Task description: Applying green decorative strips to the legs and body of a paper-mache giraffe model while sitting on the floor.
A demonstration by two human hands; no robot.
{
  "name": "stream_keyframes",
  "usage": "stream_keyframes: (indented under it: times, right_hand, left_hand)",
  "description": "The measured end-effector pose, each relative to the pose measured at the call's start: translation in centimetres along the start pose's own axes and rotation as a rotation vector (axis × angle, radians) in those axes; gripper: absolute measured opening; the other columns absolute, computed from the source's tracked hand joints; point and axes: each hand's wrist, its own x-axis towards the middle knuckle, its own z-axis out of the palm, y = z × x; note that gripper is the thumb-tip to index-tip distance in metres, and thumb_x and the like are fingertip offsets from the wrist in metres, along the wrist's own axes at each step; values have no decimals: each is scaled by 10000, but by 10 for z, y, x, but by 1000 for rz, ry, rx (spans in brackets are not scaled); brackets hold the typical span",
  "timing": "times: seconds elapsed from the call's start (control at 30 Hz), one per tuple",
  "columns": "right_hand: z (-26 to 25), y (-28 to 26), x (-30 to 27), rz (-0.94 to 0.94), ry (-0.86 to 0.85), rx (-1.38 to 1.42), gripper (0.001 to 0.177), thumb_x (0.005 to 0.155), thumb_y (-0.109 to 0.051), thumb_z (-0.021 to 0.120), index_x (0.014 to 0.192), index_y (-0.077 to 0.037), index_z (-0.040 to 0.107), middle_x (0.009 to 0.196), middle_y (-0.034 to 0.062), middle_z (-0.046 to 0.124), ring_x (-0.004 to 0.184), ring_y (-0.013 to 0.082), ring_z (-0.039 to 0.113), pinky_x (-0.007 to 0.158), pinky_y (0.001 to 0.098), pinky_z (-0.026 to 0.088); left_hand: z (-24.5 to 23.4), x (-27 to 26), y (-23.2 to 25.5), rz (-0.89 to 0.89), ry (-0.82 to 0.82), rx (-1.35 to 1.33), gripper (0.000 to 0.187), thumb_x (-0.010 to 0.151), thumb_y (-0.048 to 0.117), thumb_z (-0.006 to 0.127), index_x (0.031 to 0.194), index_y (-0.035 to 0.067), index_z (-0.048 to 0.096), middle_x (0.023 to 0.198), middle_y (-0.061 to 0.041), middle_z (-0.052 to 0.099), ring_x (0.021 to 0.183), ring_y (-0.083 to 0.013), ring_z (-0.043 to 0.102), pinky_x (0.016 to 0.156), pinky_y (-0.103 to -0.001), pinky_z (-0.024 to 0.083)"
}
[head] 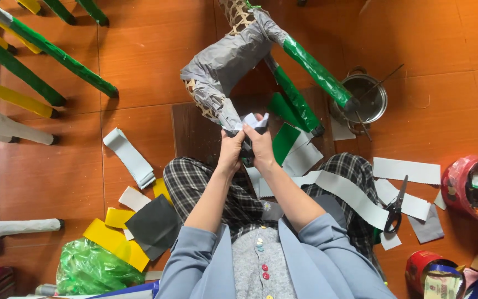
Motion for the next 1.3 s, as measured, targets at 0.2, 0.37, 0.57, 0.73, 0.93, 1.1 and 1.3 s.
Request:
stream_keyframes:
  times: [0.2,0.37,0.57,0.73,0.93,1.1,1.3]
  right_hand:
    - [-6,21,39,141,-185,-94,744,789,-250,833,1421,-152,452,1155,86,557,1002,181,570,848,359,534]
    - [2,28,61,247,-333,-509,878,717,-433,866,1466,-289,432,1462,191,450,1348,339,440,1083,454,406]
    - [15,6,53,253,-557,-655,903,842,-477,742,1551,-247,232,1532,279,295,1414,420,309,1151,510,301]
    - [18,3,60,197,-660,-592,819,969,-673,400,1574,-198,119,1573,253,209,1448,428,195,1184,554,184]
    - [22,28,81,82,-734,-694,697,1023,-568,262,1571,-213,19,1573,237,228,1439,447,205,1204,568,141]
    - [35,50,112,-7,-748,-943,761,1021,-558,316,1574,-176,-43,1523,358,249,1434,502,203,1173,625,102]
    - [39,32,96,-210,-728,-1227,929,912,-756,497,1562,-379,-50,1582,129,191,1473,390,131,1145,662,132]
  left_hand:
    - [-14,1,10,-1,-138,-38,695,831,442,796,1279,67,420,972,-122,566,810,-197,608,692,-374,590]
    - [-24,-1,12,29,-217,13,792,811,514,762,1341,66,381,1021,-131,545,873,-208,628,748,-399,603]
    - [-34,4,13,-66,-223,22,839,796,451,804,1402,114,331,1114,-147,524,953,-245,599,806,-493,576]
    - [-34,7,15,-117,-255,107,865,829,402,799,1452,130,264,1200,-162,477,1024,-270,543,854,-553,528]
    - [-27,-13,38,-211,-286,93,915,845,422,775,1510,196,187,1310,-177,413,1117,-291,496,881,-685,455]
    - [-40,12,12,-191,-285,10,969,815,374,832,1520,211,186,1302,-174,419,1123,-291,500,896,-689,448]
    - [-31,-1,19,-153,-258,-3,1003,792,346,848,1519,186,176,1316,-157,403,1127,-279,479,918,-650,448]
